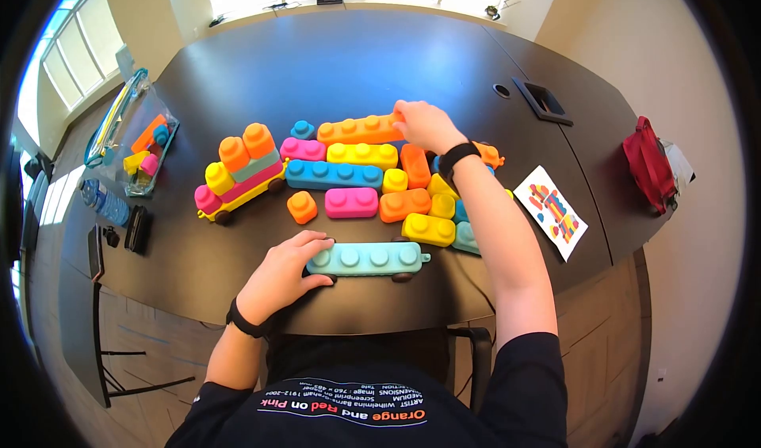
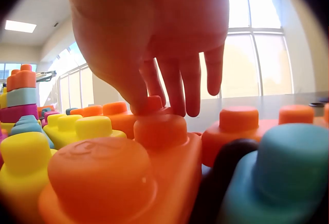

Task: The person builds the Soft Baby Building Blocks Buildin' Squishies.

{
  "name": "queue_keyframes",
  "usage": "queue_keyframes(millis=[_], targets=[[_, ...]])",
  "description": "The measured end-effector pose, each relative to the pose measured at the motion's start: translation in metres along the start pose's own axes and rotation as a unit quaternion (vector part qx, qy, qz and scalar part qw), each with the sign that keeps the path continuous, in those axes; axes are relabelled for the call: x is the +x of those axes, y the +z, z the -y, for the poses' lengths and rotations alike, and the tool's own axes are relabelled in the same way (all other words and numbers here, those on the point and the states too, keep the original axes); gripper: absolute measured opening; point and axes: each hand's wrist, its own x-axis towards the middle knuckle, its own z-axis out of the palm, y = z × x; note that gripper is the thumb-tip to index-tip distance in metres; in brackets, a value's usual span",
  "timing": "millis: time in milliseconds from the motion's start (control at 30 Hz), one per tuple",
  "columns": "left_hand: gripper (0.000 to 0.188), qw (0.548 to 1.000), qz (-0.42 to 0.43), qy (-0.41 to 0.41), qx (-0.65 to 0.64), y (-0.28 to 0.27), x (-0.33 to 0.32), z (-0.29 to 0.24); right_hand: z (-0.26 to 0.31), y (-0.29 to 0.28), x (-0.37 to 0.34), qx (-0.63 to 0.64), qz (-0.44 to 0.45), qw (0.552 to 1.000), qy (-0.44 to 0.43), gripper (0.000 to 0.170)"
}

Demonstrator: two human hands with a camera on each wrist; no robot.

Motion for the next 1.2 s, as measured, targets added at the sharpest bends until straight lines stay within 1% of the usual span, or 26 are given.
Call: queue_keyframes(millis=[33,100,167,200,233,267,300,367,400,433,467,500,533,567,633,700,767,867,933,1167,1200], targets=[[0.056,1.000,0.003,0.000,-0.001,0.000,0.000,0.000,0.001,-0.008,-0.003,0.014,-0.031,0.999,0.002,0.024],[0.057,1.000,0.009,0.006,0.007,0.000,0.000,0.002,0.004,-0.029,-0.012,0.012,-0.040,0.999,-0.009,0.026],[0.058,1.000,0.015,0.012,0.016,-0.003,0.003,0.004,0.011,-0.049,-0.031,0.041,-0.083,0.996,-0.003,0.025],[0.060,1.000,-0.003,0.027,-0.002,-0.007,0.004,0.004,0.015,-0.055,-0.043,0.041,-0.082,0.996,-0.003,0.025],[0.061,0.999,-0.022,0.043,-0.019,-0.010,0.006,0.005,0.020,-0.060,-0.059,0.076,-0.101,0.992,-0.005,0.025],[0.067,0.995,-0.080,0.056,-0.009,-0.012,0.005,0.008,0.026,-0.063,-0.074,0.111,-0.120,0.987,-0.006,0.025],[0.067,0.995,-0.080,0.056,-0.009,-0.016,0.007,0.006,0.034,-0.065,-0.090,0.111,-0.120,0.987,-0.006,0.025],[0.075,0.973,-0.216,-0.007,-0.079,-0.027,0.011,-0.005,0.049,-0.064,-0.125,0.209,-0.128,0.969,-0.034,0.026],[0.077,0.968,-0.229,-0.022,-0.102,-0.031,0.011,-0.009,0.052,-0.059,-0.141,0.217,-0.128,0.967,-0.034,0.028],[0.077,0.968,-0.228,-0.022,-0.101,-0.031,0.012,-0.008,0.056,-0.055,-0.154,0.224,-0.129,0.965,-0.037,0.030],[0.074,0.970,-0.221,-0.006,-0.105,-0.032,0.012,-0.007,0.063,-0.056,-0.167,0.239,-0.120,0.963,-0.042,0.030],[0.071,0.971,-0.213,0.011,-0.109,-0.033,0.011,-0.006,0.067,-0.054,-0.179,0.246,-0.098,0.964,-0.028,0.031],[0.071,0.971,-0.212,0.011,-0.108,-0.032,0.011,-0.007,0.071,-0.049,-0.189,0.256,-0.087,0.963,-0.019,0.032],[0.067,0.974,-0.186,0.006,-0.125,-0.029,0.008,-0.008,0.075,-0.045,-0.198,0.265,-0.076,0.961,-0.010,0.032],[0.059,0.978,-0.132,-0.003,-0.161,-0.025,0.003,-0.011,0.074,-0.032,-0.210,0.255,-0.069,0.964,-0.023,0.033],[0.055,0.980,-0.122,-0.017,-0.159,-0.023,-0.001,-0.010,0.077,-0.026,-0.219,0.273,-0.050,0.961,0.006,0.034],[0.053,0.991,-0.117,0.027,-0.051,-0.019,-0.005,-0.007,0.077,-0.021,-0.224,0.272,-0.040,0.961,0.008,0.033],[0.049,0.994,-0.102,0.013,-0.044,-0.016,-0.008,-0.010,0.075,-0.012,-0.227,0.255,-0.034,0.966,0.003,0.032],[0.048,0.995,-0.089,0.004,-0.043,-0.013,-0.009,-0.007,0.071,-0.004,-0.228,0.231,-0.014,0.972,-0.028,0.031],[0.047,0.997,-0.054,-0.032,-0.038,-0.018,-0.009,-0.004,0.074,0.003,-0.227,0.260,-0.017,0.965,-0.020,0.030],[0.047,0.997,-0.053,-0.031,-0.038,-0.018,-0.010,-0.004,0.075,0.003,-0.227,0.253,-0.020,0.967,-0.030,0.030]])
